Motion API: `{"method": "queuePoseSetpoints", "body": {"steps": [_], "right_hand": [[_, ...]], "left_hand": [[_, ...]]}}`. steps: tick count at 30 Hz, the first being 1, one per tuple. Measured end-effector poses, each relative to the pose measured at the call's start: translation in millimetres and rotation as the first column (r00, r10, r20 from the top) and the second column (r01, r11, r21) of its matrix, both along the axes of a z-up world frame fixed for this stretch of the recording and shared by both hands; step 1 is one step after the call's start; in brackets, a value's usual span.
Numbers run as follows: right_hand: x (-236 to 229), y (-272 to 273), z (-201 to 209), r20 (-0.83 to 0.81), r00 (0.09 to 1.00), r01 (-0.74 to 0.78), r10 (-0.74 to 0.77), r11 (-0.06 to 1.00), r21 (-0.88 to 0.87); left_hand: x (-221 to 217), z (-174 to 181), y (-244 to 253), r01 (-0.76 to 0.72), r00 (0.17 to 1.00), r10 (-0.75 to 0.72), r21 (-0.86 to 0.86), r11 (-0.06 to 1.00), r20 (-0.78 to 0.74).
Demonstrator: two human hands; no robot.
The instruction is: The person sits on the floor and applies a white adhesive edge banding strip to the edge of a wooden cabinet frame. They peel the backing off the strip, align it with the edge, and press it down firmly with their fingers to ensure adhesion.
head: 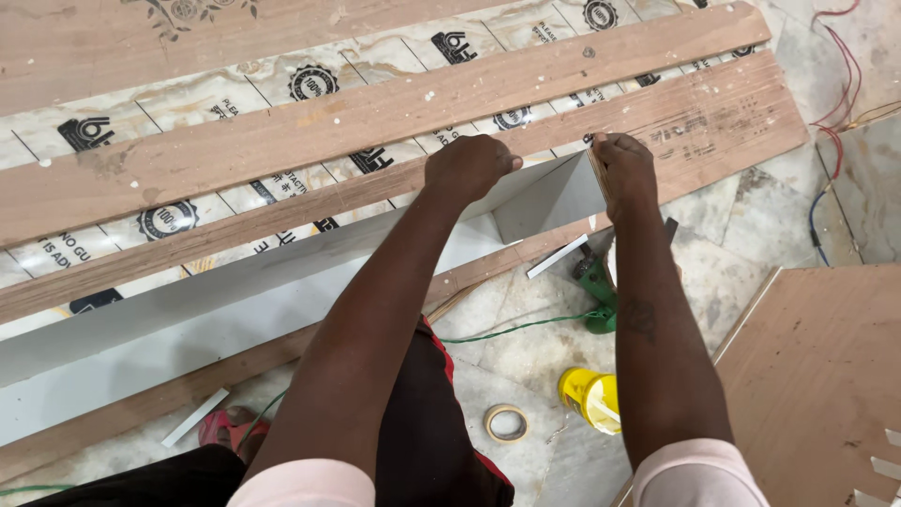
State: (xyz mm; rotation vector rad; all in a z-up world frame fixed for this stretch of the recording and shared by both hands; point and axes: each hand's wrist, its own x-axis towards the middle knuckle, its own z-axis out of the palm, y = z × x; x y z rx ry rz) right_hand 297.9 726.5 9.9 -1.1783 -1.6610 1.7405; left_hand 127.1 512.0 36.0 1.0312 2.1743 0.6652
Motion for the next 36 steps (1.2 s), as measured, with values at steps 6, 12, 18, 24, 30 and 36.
{"method": "queuePoseSetpoints", "body": {"steps": [6, 12, 18, 24, 30, 36], "right_hand": [[0.1, -15.8, -10.7, 0.048, 0.999, -0.013, -0.008, 0.904, 0.427], [3.9, -38.8, -3.5, 0.09, 0.996, -0.057, -0.013, 0.68, 0.731], [0.5, -46.9, 1.9, 0.139, 0.988, -0.074, -0.072, 0.566, 0.821], [3.4, -39.6, -5.1, 0.164, 0.984, -0.124, -0.072, 0.381, 0.916], [8.2, -29.4, -20.1, 0.261, 0.96, -0.221, -0.098, 0.301, 0.928], [2.7, -30.8, -14.3, 0.419, 0.879, -0.37, -0.227, 0.229, 0.9]], "left_hand": [[-1.5, -2.1, -9.1, -0.01, 1.0, 0.01, 0.048, 0.999, -0.005], [-0.7, -3.9, -14.8, -0.046, 0.997, 0.039, 0.117, 0.992, 0.06], [-2.4, -8.9, -12.2, -0.037, 0.998, 0.031, 0.122, 0.992, 0.046], [-23.3, -20.5, -36.2, 0.034, 0.999, -0.032, 0.116, 0.993, -0.023], [-40.9, -19.9, -80.6, -0.014, 0.998, 0.019, 0.068, 0.998, -0.067], [-55.7, -16.9, -121.9, -0.102, 0.994, 0.101, -0.017, 0.995, -0.034]]}}
